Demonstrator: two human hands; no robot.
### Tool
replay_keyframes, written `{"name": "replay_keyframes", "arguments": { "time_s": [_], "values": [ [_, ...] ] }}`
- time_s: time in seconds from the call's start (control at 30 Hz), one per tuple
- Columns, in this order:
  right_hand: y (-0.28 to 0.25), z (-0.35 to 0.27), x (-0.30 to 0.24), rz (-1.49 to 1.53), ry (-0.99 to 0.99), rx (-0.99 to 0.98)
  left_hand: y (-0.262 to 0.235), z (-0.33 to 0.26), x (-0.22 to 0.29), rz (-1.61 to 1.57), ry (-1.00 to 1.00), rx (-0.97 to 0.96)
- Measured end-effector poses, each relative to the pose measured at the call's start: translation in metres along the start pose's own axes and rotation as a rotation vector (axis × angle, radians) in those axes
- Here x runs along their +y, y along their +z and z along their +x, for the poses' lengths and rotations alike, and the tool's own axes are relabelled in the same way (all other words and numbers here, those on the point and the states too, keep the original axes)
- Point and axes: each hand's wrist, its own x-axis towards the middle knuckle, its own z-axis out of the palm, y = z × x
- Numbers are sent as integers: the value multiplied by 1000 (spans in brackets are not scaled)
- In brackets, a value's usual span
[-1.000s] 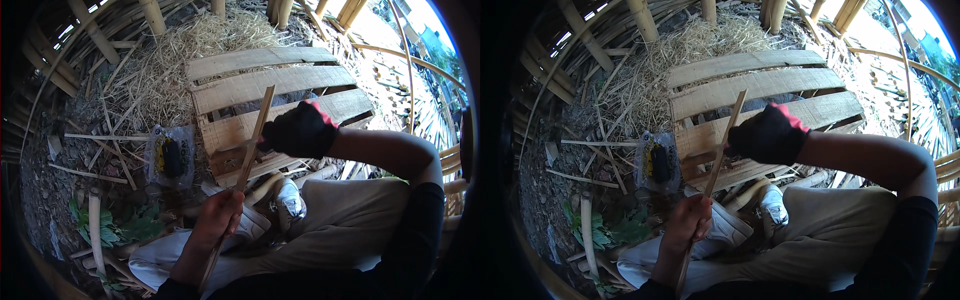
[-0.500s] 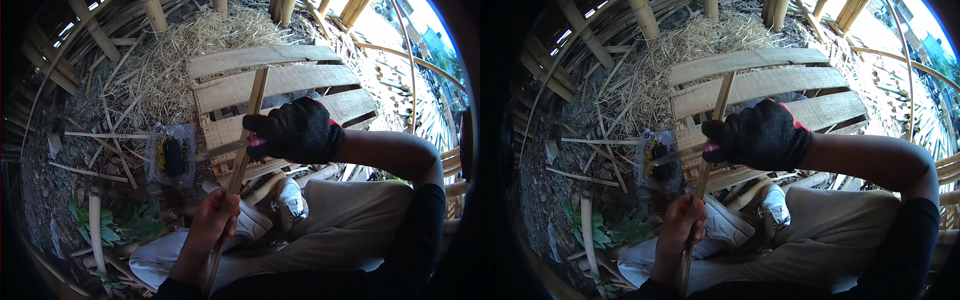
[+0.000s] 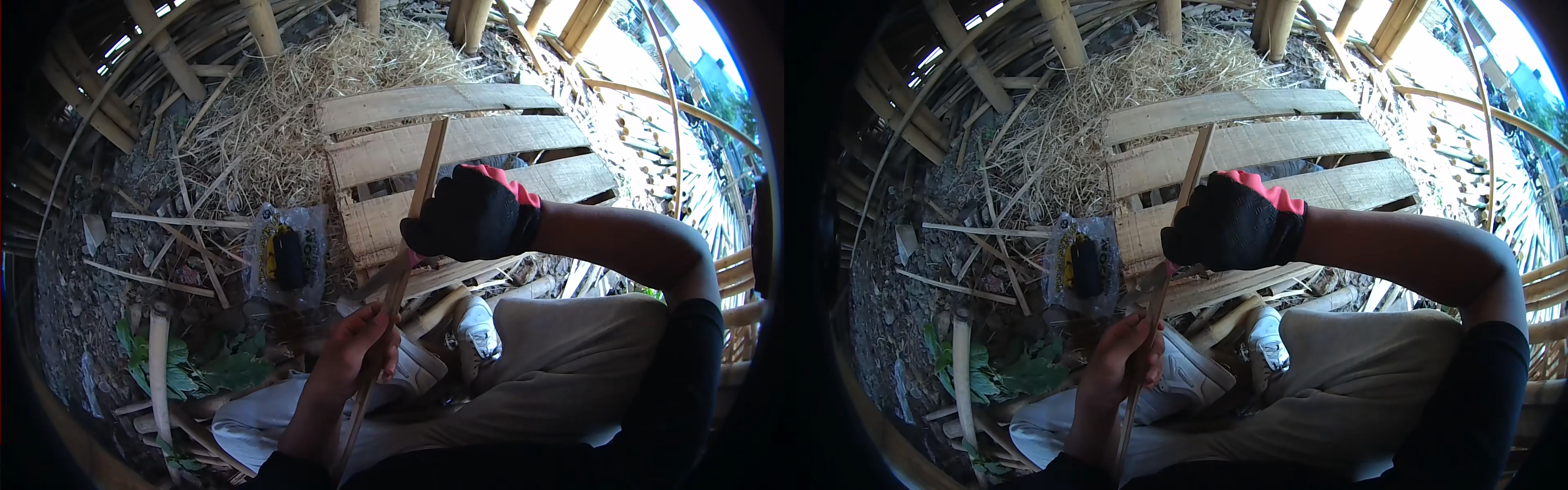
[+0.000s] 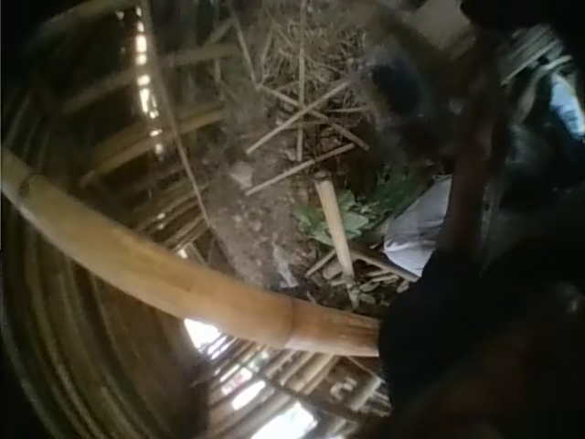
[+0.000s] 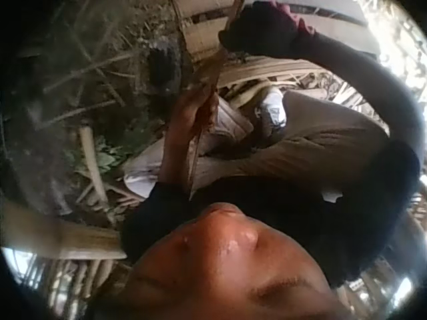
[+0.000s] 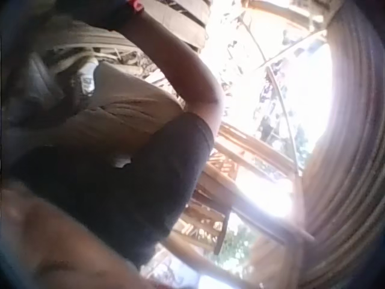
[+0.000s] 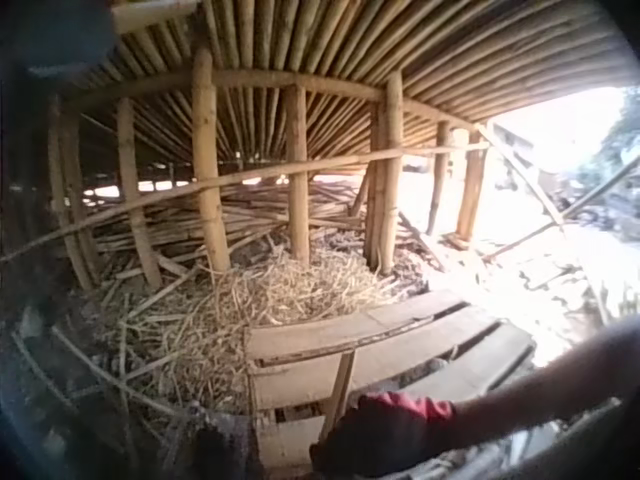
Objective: The person sits on the ground and uses a knife to shave a thin bamboo stick, repeatedly scraping along its length to smooth and thin it. The person holds the stick with one hand and scrapes with the other, rotating the stick as needed.
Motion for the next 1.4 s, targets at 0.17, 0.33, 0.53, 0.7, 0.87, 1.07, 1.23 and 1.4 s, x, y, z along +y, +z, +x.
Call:
{"name": "replay_keyframes", "arguments": {
  "time_s": [0.17, 0.33, 0.53, 0.7, 0.87, 1.07, 1.23, 1.4],
  "values": [
    [-13, -2, 27, -183, -16, 42, -7, 9, -9, -45, -28, -110],
    [-14, -11, 69, -359, 71, 19, -20, 12, -13, -93, -128, -265],
    [-7, -20, 79, -158, 215, -130, -16, 13, -9, -250, -224, -274],
    [-10, -14, 28, -20, 294, -30, -7, 12, -16, -378, -211, -294],
    [-16, -5, -12, 38, 280, -93, -10, 16, -6, -277, -225, -90],
    [-6, -7, -15, 192, 459, -137, -13, 8, -4, -389, -182, -204],
    [-4, -5, -18, 201, 448, -91, -7, 10, -5, -398, -81, -115],
    [-16, 8, -25, 223, 422, -201, -9, 10, -7, -468, -52, -197]
  ]
}}
